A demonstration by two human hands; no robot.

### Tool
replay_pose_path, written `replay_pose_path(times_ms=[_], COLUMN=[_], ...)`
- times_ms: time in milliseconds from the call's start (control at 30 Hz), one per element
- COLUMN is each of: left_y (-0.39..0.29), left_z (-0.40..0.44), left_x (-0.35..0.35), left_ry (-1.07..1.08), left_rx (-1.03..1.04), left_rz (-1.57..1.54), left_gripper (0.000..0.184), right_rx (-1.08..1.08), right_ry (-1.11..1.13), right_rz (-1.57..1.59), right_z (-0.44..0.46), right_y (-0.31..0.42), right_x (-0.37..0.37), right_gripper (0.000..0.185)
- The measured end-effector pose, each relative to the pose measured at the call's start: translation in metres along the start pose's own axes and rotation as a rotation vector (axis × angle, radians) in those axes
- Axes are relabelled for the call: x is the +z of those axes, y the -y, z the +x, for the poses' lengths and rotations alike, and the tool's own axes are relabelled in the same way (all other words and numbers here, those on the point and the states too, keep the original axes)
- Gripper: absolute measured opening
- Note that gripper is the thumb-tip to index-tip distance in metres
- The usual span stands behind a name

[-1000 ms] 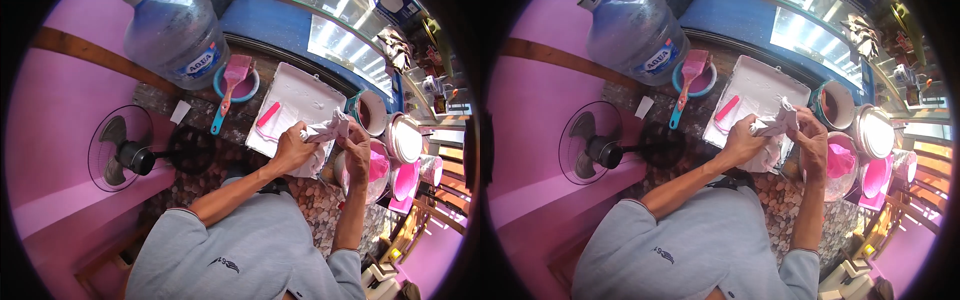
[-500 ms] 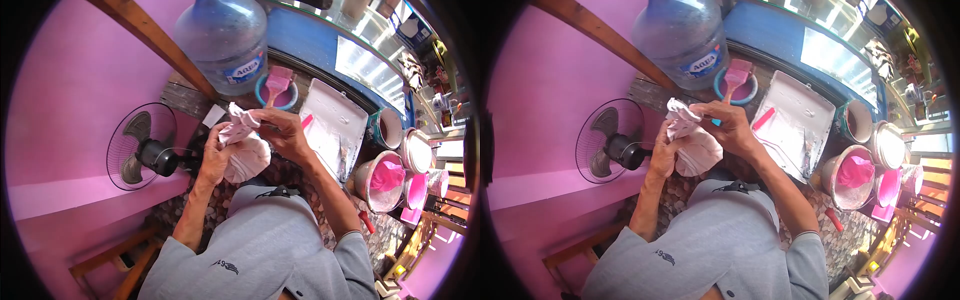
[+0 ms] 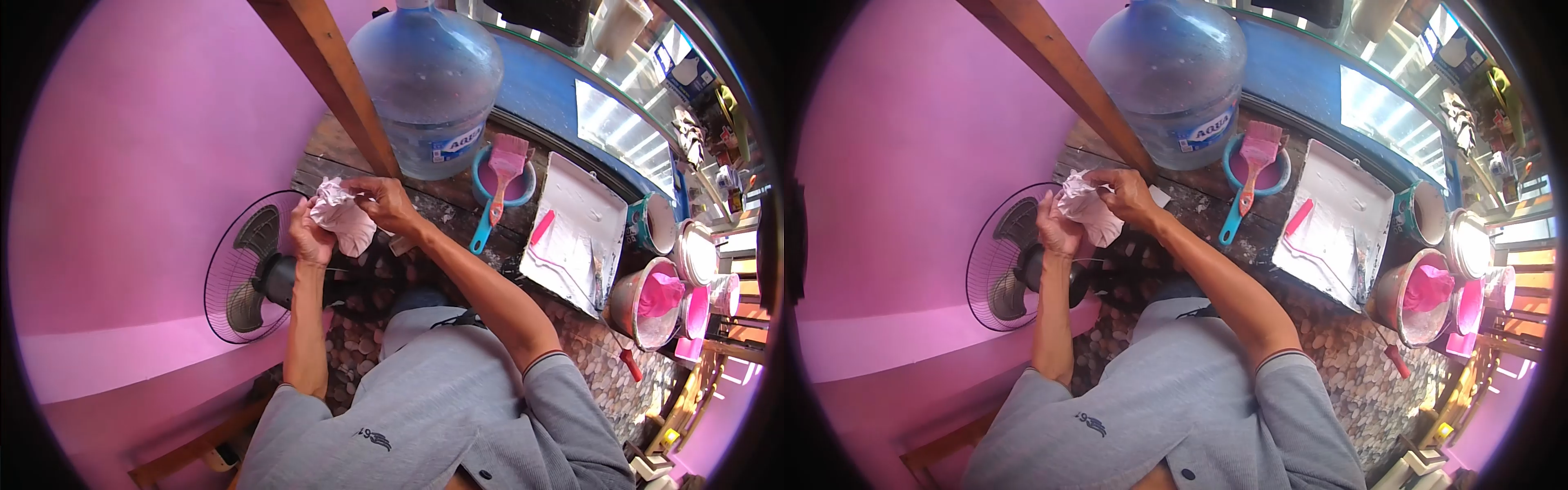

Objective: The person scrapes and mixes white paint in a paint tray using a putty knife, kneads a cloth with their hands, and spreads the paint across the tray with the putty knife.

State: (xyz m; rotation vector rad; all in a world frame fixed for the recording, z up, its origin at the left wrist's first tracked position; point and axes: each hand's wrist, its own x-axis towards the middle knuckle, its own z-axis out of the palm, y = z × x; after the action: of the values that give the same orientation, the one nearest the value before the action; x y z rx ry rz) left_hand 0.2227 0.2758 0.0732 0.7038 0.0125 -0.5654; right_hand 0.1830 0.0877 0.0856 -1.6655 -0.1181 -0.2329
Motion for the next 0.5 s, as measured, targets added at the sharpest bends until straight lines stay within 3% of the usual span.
replay_pose_path(times_ms=[100,167,233,333,500], left_y=[0.003,0.004,0.003,0.001,0.002], left_z=[0.031,0.045,0.059,0.075,0.122], left_x=[-0.036,-0.05,-0.057,-0.056,-0.081], left_ry=[-0.164,-0.144,-0.112,-0.135,-0.092], left_rx=[0.06,0.043,-0.018,-0.019,0.064], left_rz=[0.317,0.225,0.076,0.047,0.023], left_gripper=[0.048,0.047,0.044,0.044,0.044], right_rx=[0.054,0.063,0.177,0.383,0.51], right_ry=[0.027,0.002,-0.15,-0.055,-0.109], right_rz=[-0.09,-0.132,0.127,0.13,0.299], right_z=[0.011,0.007,-0.008,-0.045,-0.109], right_y=[-0.006,-0.008,-0.016,-0.01,0.019], right_x=[0.004,0.003,0.001,-0.032,-0.081], right_gripper=[0.039,0.039,0.04,0.047,0.041])
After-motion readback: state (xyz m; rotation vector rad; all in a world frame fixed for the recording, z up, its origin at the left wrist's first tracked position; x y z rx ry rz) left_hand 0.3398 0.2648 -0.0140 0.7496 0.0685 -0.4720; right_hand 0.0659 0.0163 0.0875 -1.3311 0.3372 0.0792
